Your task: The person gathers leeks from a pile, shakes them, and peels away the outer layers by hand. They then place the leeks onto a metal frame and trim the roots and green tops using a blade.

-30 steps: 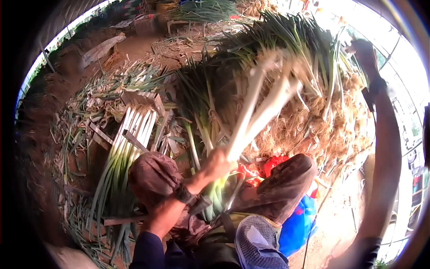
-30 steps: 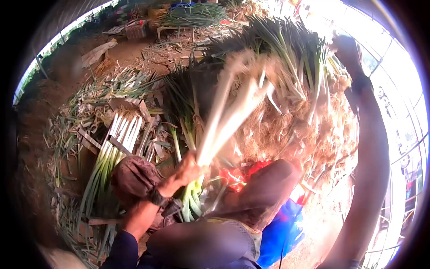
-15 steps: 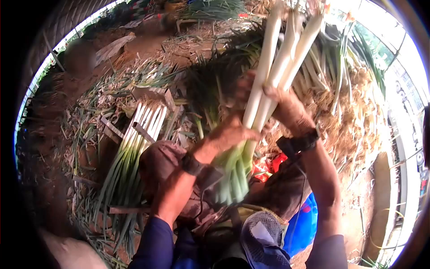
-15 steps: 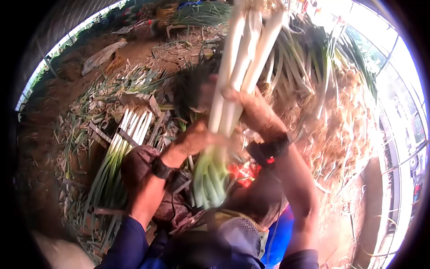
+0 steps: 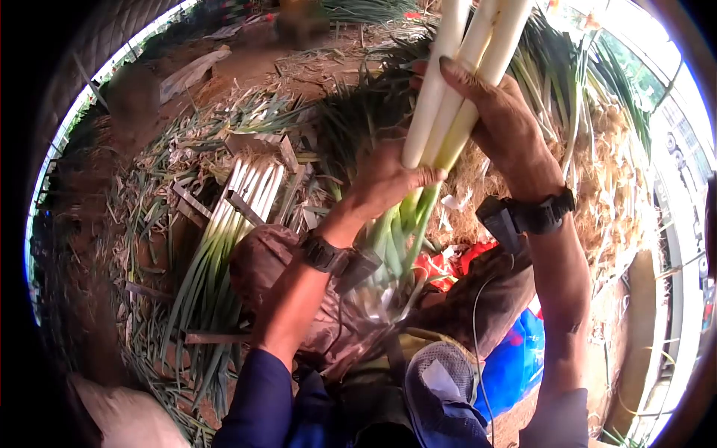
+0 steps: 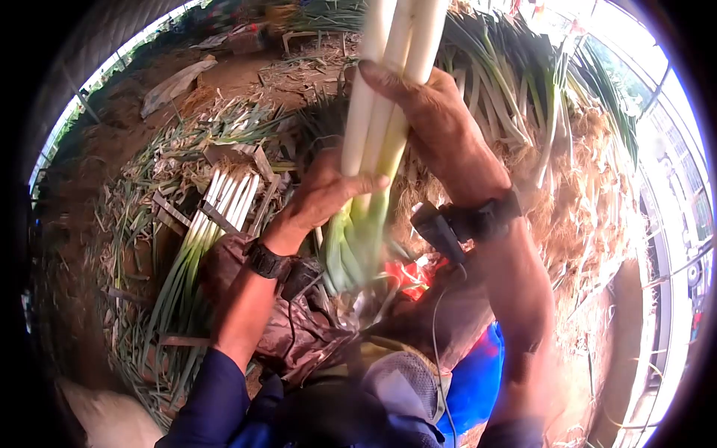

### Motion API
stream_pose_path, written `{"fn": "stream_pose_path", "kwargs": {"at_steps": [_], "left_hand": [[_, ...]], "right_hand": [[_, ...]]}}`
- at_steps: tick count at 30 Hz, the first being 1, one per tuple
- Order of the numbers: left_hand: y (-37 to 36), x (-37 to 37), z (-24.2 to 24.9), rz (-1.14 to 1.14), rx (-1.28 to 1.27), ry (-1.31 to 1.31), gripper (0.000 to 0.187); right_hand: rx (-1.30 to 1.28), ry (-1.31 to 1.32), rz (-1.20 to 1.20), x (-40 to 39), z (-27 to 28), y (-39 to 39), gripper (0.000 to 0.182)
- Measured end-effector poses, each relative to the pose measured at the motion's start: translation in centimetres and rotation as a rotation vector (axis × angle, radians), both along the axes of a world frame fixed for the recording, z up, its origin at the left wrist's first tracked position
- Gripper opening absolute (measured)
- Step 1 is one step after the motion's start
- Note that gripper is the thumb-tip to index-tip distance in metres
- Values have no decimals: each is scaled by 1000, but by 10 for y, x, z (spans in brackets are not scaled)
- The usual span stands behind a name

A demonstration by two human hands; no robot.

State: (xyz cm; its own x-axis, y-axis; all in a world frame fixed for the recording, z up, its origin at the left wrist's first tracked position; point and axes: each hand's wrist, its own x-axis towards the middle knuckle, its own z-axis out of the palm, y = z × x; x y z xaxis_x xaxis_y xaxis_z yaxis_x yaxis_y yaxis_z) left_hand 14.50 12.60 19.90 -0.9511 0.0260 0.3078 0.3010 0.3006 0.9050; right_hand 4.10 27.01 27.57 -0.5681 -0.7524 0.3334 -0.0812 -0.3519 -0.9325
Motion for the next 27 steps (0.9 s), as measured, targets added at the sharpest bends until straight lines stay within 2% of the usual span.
{"fn": "stream_pose_path", "kwargs": {"at_steps": [1,2,3,5,6,8,9,10,12,15,18,19,22,23,25,27], "left_hand": [[-2,-2,-11,-43,89,79,45],[-3,-3,-22,-42,90,77,45],[-4,-2,-27,-63,224,55,46],[-4,0,-35,-74,436,36,44],[-1,0,-34,-72,438,39,44],[5,3,-28,72,116,-120,37],[7,8,-25,26,16,-116,32],[8,4,-34,-65,127,133,38],[8,4,-36,-69,79,2,47],[24,9,-42,1,108,5,48],[28,8,-32,-145,694,74,49],[10,3,-31,-269,744,-25,48],[1,10,-26,-80,850,47,45],[-7,10,-32,-81,851,42,45],[-32,13,-47,54,758,-101,43],[-52,18,-51,303,495,-137,55]], "right_hand": [[8,17,39,-1,0,1,65],[19,31,77,-4,-2,5,67],[19,31,76,-7,-5,10,67],[-67,-153,106,-15,-13,16,68],[-65,-151,108,-18,-19,15,68],[171,-146,105,-21,-35,12,75],[115,-63,123,-13,-39,4,81],[78,-129,161,-3,-32,3,80],[109,-173,182,-2,-26,2,76],[141,-239,131,4,-33,7,69],[159,-225,109,7,-32,17,60],[182,-191,121,11,-29,21,55],[193,-187,76,11,-31,29,58],[170,-184,85,9,-31,32,56],[146,-147,61,7,-28,38,54],[104,-77,13,2,-26,45,54]]}}
